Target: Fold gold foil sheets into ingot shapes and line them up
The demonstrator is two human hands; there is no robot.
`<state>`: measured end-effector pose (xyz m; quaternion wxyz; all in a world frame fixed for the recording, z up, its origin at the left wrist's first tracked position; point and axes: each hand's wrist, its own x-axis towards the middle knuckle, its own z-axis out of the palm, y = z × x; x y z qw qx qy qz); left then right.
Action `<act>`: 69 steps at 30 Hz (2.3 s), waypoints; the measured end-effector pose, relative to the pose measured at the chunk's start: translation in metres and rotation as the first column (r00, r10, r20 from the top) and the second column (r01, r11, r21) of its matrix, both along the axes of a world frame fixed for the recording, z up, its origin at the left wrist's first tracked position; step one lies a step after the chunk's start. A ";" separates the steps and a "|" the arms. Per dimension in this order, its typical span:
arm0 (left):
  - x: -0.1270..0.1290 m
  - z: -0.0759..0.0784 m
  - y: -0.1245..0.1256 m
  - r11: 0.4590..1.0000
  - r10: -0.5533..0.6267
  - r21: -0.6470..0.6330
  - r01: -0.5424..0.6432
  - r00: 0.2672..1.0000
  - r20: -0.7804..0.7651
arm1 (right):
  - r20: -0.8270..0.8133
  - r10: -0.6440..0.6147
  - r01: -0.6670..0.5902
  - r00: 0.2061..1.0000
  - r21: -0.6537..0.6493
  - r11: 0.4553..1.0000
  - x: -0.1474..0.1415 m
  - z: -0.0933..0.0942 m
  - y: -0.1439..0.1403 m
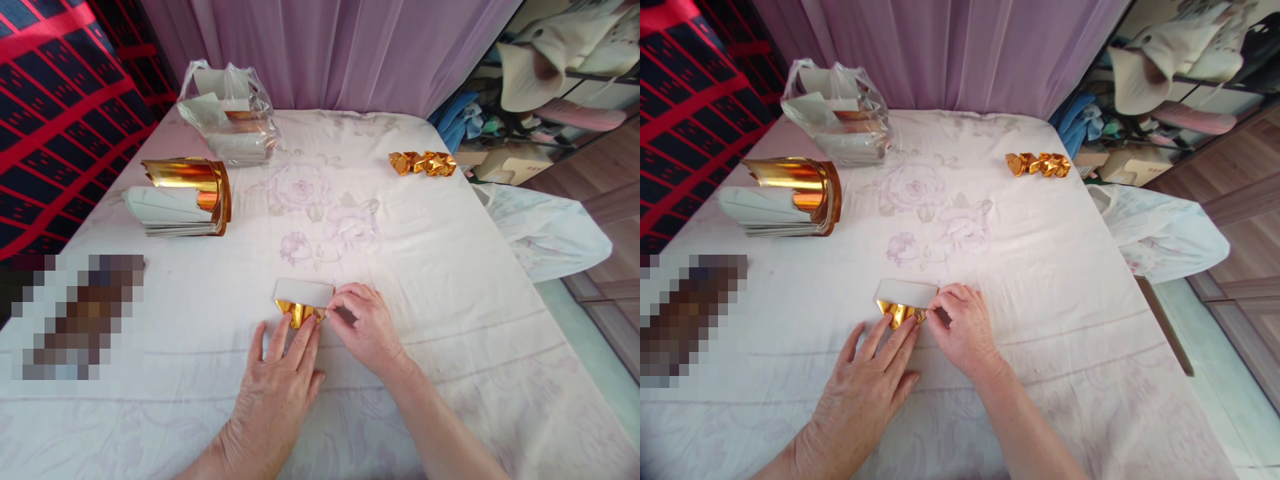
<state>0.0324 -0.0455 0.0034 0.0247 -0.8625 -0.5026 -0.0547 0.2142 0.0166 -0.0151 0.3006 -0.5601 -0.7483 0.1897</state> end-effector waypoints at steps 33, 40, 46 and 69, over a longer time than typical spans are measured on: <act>0.000 -0.001 0.001 1.000 -0.011 0.010 0.012 1.000 -0.026 | 0.064 -0.039 0.040 0.997 -0.016 0.999 -0.002 -0.002 0.000; 0.000 -0.002 0.001 1.000 -0.009 -0.025 0.009 1.000 -0.016 | 0.076 -0.014 0.014 0.997 0.008 1.000 0.000 -0.003 -0.001; 0.000 -0.002 0.002 0.999 -0.009 -0.044 0.008 1.000 -0.001 | 0.141 -0.067 0.066 0.988 0.013 0.998 -0.006 -0.006 -0.004; -0.010 0.005 0.011 0.998 -0.029 -0.050 0.030 0.999 0.024 | 0.190 0.002 -0.013 0.982 0.059 0.998 -0.005 -0.008 0.000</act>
